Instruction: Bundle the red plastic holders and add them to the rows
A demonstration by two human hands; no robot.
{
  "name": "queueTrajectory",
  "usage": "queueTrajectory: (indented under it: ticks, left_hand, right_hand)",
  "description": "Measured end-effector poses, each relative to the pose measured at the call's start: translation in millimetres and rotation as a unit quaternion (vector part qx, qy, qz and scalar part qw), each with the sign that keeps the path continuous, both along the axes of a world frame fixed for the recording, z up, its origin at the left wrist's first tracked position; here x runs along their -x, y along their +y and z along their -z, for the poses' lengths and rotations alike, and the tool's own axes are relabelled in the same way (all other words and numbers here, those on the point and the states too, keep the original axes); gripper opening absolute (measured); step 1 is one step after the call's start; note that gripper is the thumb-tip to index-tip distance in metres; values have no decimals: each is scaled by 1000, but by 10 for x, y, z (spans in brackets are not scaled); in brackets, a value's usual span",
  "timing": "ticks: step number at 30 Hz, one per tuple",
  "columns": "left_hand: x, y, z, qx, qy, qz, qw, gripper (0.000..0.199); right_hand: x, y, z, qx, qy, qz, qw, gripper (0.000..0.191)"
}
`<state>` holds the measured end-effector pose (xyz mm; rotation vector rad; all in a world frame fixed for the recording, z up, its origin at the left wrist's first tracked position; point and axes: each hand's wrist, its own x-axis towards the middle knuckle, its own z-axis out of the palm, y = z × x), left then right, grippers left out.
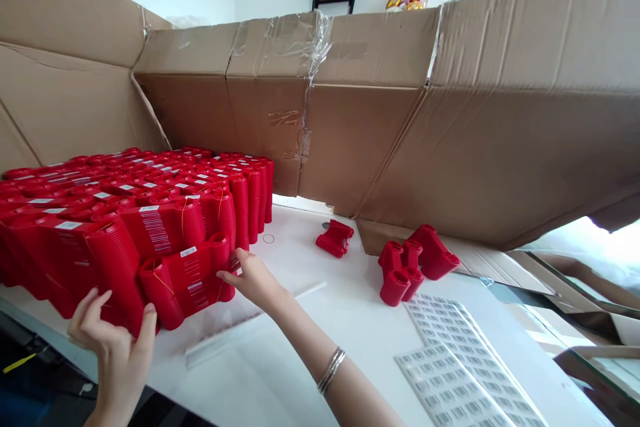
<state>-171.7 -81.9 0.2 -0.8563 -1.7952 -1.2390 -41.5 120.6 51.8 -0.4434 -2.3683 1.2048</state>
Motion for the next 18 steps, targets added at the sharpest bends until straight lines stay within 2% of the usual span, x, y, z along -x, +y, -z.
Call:
queueTrajectory:
  ticks: [4,9,11,13,15,17,18]
  left_hand:
    - [1,-2,-67,-3,17,1,1000,57]
    - [-22,-21,-73,5,40,8,999,57]
    - [-79,-21,-147,3,54,25,998,57]
    - [-179,-30,-317,-5,71,58,996,58]
    - [-317,-68,-563,-16,70,125,990,59]
    - [-464,-149,-809,-39,6,280,959,57]
    - [-528,-201,-904,-33,-23,291,956,55]
  right_hand:
    - [-20,3,-18,-1,-4,-5,1000,24]
    - [-36,5,-16,-4,-5,-15,1000,25]
    - [-29,3,-10,-8,-9,-17,1000,24]
    - [-38,-6,-11,-15,-16,-13,1000,28]
    - [-88,-22,-25,-27,-23,-3,999,32]
    - [-202,-43,-49,-42,-32,16,998,36]
    - [-286,-54,-63,-51,-37,28,998,35]
